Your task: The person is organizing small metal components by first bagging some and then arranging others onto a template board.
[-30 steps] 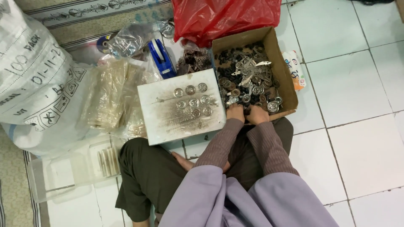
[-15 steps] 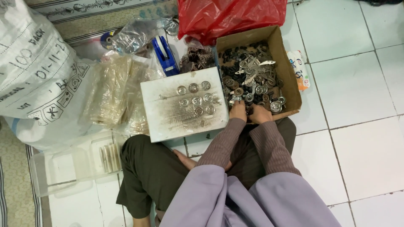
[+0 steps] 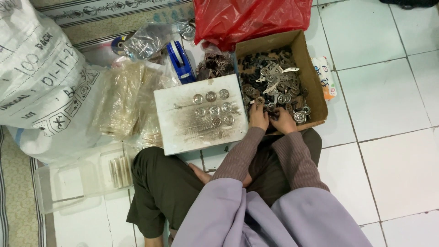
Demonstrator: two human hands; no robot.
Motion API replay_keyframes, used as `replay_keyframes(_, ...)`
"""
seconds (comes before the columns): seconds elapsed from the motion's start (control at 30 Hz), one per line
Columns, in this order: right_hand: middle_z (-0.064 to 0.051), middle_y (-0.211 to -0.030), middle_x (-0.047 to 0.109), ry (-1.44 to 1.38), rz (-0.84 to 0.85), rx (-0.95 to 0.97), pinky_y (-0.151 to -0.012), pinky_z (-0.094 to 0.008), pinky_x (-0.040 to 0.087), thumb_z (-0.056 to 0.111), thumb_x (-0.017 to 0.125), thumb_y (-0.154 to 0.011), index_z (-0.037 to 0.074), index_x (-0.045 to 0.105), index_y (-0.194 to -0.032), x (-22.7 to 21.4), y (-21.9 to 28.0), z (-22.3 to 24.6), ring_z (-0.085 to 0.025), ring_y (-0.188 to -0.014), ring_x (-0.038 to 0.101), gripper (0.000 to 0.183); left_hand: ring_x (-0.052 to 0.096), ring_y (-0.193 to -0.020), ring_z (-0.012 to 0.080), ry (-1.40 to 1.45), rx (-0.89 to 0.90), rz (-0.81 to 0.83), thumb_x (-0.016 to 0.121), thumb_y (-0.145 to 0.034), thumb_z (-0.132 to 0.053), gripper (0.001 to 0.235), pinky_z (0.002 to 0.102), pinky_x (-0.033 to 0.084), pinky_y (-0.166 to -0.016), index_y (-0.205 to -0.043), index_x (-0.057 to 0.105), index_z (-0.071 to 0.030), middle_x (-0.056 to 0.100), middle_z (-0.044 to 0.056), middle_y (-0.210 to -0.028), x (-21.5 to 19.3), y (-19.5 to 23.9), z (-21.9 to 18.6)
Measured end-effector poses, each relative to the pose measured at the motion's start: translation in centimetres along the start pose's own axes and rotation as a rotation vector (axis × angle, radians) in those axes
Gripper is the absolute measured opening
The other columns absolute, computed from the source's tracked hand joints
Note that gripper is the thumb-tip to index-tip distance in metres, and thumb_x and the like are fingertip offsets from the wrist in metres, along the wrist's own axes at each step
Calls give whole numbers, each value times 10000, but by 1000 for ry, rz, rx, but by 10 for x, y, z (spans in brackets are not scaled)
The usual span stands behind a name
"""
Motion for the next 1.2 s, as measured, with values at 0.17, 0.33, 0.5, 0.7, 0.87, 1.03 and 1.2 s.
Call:
replay_keyframes(0.17, -280, -1269, 586, -190, -186, -49, -994, -560, 535, 245, 714, -950, -18, 561, -1388, 2, -21, -2, -459, -1220, 596, 533, 313, -1476, 452, -75, 1, 51, 468, -1014, -21, 476, 546, 401, -1182, -1488, 425, 7, 331, 286, -1558, 18, -25, 14)
replay_keyframes(0.33, -280, -1288, 582, 46, -216, -53, -997, -563, 550, 241, 712, -952, -47, 610, -1325, -1, -9, 23, -462, -1237, 568, 482, 145, -1561, 393, -280, -81, 258, 499, -990, -61, 687, 622, 184, -1241, -1615, 215, -97, 216, 228, -1666, 45, -59, 41)
replay_keyframes(0.5, -251, -1173, 662, -194, -284, -51, -891, -538, 584, 216, 675, -996, -14, 673, -1235, 2, 2, 22, -434, -1117, 652, 331, 325, -1489, 360, -480, 13, 239, 583, -958, -91, 622, 651, 188, -1214, -1536, 354, -84, 391, 192, -1585, 45, -49, 41)
replay_keyframes(0.7, -177, -911, 731, -831, -270, -69, -714, -326, 590, 240, 869, -908, -26, 720, -1128, 31, -43, -42, -234, -827, 715, 376, 526, -1339, 303, -407, 130, 110, 547, -976, -175, 406, 595, 252, -1210, -1377, 564, -111, 611, 124, -1375, 74, -57, 70)
replay_keyframes(0.87, -64, -868, 675, -1146, -222, -12, -673, -238, 545, 152, 858, -872, -20, 706, -1105, 9, -6, -10, -145, -769, 686, 327, 608, -1236, 323, 177, 66, 146, 540, -1012, -184, 350, 500, 444, -1099, -1351, 624, -160, 654, 120, -1288, 18, -39, 31)
replay_keyframes(1.03, 7, -837, 647, -1276, -121, -62, -747, -242, 517, 114, 825, -893, 85, 737, -1030, -6, 41, 28, -119, -806, 669, 165, 689, -1096, 306, 684, 44, 193, 673, -1025, -277, 234, 427, 576, -923, -1189, 768, -139, 745, 123, -1116, -7, -26, 42)
replay_keyframes(1.2, -99, -1015, 675, -1040, -266, -279, -804, -316, 533, 77, 830, -898, 17, 672, -1183, -18, 79, 64, -163, -945, 638, 331, 661, -1133, 280, 1176, -106, 327, 816, -926, -121, 265, 428, 567, -934, -1152, 745, -4, 707, 219, -1194, -49, 14, 39)
Point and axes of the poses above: each hand's wrist, its own y-axis away from the middle knuckle, its own x-axis out of the palm, z = x × y, the point moved 1 cm from there along -y, towards the middle knuckle
